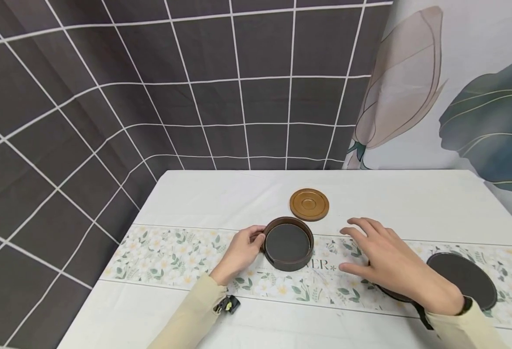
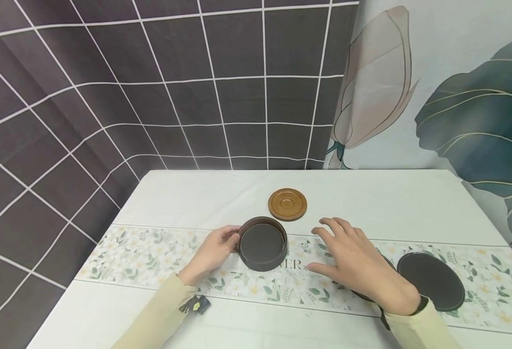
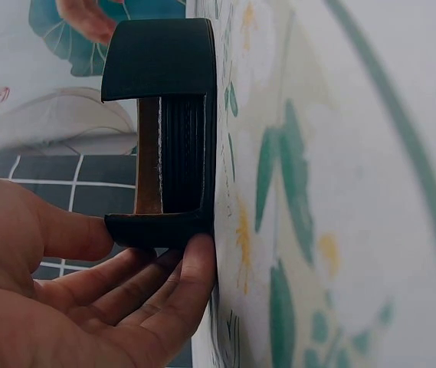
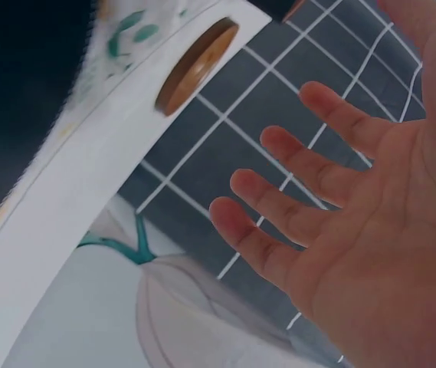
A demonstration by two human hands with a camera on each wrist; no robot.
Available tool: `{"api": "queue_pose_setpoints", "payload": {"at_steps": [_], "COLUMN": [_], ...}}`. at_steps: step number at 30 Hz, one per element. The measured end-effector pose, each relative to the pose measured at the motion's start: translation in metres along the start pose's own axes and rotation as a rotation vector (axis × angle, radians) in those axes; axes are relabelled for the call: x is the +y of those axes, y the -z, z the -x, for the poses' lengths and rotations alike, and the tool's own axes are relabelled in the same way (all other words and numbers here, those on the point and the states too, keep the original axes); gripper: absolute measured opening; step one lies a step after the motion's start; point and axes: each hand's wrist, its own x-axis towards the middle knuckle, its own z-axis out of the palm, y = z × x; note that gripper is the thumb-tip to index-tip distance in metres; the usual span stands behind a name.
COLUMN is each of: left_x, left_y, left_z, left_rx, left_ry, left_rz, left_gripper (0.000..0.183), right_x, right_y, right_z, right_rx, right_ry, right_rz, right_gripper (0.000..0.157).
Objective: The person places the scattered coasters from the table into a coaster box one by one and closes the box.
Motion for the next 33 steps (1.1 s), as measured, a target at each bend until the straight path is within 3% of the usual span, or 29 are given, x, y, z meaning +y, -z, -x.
{"api": "queue_pose_setpoints", "payload": {"at_steps": [17,33], "left_x": [-0.002,-0.003], "left_y": [0.000,0.000], "left_z": [0.000,0.000], "left_rx": [-0.010,-0.011], "left_ry": [-0.010,-0.007], "left_rz": [-0.020,-0.022], "left_gripper": [0.034,0.033], "right_x": [0.031,0.050], "right_y": [-0.001,-0.022], "right_z": [0.036,0.059], "right_rx": [-0.031,-0.070], "right_ry": [-0.122,-0.205], "right_rz": [0.020,-0.017], "right_gripper": [0.079,0.091]}}
